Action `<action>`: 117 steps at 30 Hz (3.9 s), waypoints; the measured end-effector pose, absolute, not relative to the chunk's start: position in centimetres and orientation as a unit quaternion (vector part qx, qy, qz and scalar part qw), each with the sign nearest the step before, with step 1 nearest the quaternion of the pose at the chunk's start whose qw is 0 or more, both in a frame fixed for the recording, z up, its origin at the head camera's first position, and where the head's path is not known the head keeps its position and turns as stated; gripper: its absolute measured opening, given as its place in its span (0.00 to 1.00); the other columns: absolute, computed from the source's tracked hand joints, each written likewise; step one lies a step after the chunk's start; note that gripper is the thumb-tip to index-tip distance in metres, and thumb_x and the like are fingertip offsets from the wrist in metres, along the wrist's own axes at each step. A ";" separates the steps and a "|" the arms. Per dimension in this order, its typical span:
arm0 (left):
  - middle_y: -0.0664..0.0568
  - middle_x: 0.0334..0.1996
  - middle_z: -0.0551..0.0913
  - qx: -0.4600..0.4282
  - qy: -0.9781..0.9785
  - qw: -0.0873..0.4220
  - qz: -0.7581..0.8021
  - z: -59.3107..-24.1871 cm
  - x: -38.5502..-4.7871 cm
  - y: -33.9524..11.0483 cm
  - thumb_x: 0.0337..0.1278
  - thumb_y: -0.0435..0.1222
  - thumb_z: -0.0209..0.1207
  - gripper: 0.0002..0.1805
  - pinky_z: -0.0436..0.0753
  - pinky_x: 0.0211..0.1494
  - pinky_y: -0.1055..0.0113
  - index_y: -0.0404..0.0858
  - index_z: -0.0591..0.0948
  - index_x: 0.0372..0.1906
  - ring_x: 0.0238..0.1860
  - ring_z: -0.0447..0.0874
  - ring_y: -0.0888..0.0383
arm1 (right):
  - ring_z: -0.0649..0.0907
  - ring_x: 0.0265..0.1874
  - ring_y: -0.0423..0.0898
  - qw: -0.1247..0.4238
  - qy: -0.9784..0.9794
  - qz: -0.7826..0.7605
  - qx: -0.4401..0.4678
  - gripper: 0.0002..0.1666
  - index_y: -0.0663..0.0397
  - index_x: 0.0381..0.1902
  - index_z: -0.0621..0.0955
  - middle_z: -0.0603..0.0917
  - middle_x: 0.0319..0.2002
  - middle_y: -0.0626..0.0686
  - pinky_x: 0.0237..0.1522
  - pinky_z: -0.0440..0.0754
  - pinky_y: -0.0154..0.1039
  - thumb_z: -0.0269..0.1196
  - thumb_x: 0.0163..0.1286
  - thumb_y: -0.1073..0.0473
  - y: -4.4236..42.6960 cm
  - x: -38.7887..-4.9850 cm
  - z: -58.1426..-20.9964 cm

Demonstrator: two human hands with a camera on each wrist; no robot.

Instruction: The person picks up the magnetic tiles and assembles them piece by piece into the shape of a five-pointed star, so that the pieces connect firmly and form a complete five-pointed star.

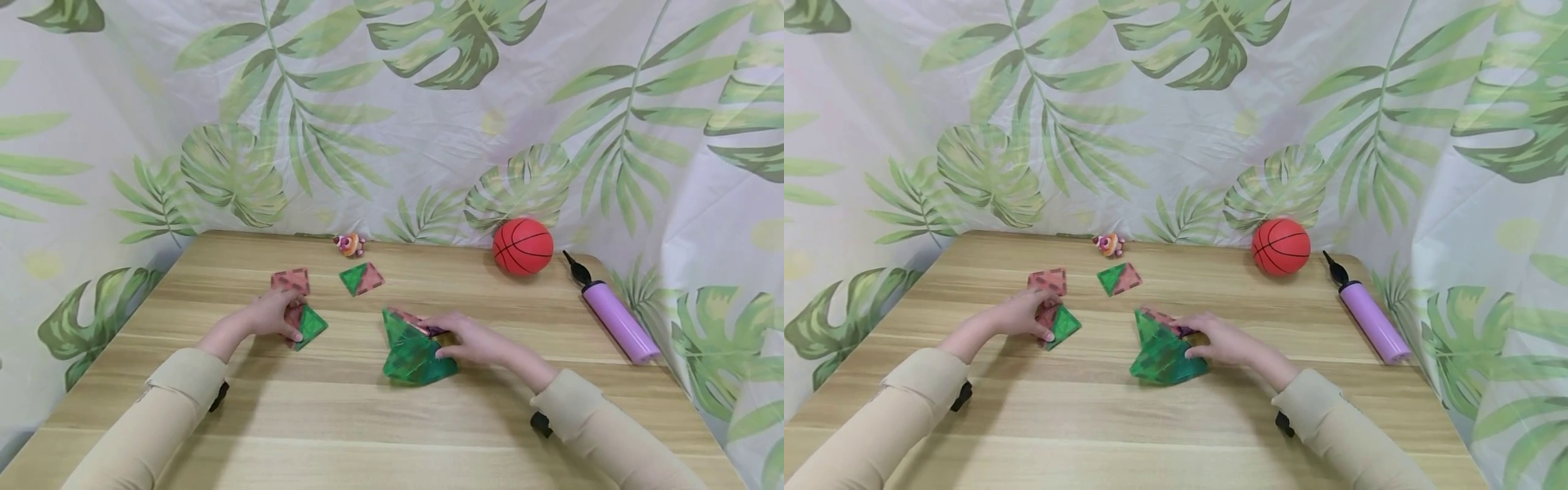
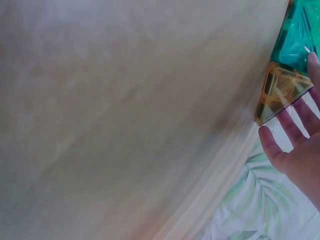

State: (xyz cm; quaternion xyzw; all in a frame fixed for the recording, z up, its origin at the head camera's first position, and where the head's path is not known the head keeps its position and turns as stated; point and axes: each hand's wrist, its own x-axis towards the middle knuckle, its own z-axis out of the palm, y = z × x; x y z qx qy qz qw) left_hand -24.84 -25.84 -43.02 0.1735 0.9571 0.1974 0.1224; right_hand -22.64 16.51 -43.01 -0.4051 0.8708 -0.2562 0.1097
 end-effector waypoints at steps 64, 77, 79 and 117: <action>0.48 0.26 0.82 0.202 0.840 0.105 0.493 -36.4 -27.1 -12.1 0.60 0.33 0.60 0.10 0.77 0.30 0.68 0.35 0.73 0.43 0.28 0.79 0.57 | 0.81 0.47 0.46 0.093 0.824 -0.477 -0.291 0.19 0.58 0.56 0.76 0.84 0.46 0.55 0.45 0.79 0.37 0.59 0.69 0.57 12.6 -25.6 -41.2; 0.43 0.34 0.85 0.235 0.844 0.094 0.472 -37.6 -28.3 -9.6 0.55 0.29 0.63 0.11 0.80 0.37 0.68 0.32 0.75 0.42 0.35 0.83 0.57 | 0.82 0.32 0.51 0.106 0.796 -0.541 -0.250 0.15 0.72 0.52 0.75 0.83 0.37 0.66 0.43 0.79 0.57 0.55 0.69 0.69 13.8 -27.4 -41.4; 0.42 0.35 0.85 0.245 0.847 0.088 0.464 -37.9 -28.5 -9.3 0.54 0.28 0.63 0.11 0.80 0.40 0.68 0.31 0.75 0.42 0.36 0.83 0.56 | 0.82 0.33 0.54 0.111 0.800 -0.537 -0.245 0.15 0.71 0.51 0.75 0.83 0.37 0.65 0.43 0.79 0.57 0.56 0.68 0.69 14.1 -27.6 -41.6; 0.44 0.37 0.83 0.175 0.875 0.176 0.415 -43.5 -30.2 -7.7 0.62 0.32 0.58 0.11 0.76 0.29 0.70 0.33 0.72 0.45 0.30 0.79 0.58 | 0.76 0.29 0.37 0.194 0.861 -0.423 -0.206 0.12 0.63 0.44 0.83 0.86 0.37 0.54 0.33 0.74 0.33 0.63 0.64 0.63 14.7 -30.1 -45.0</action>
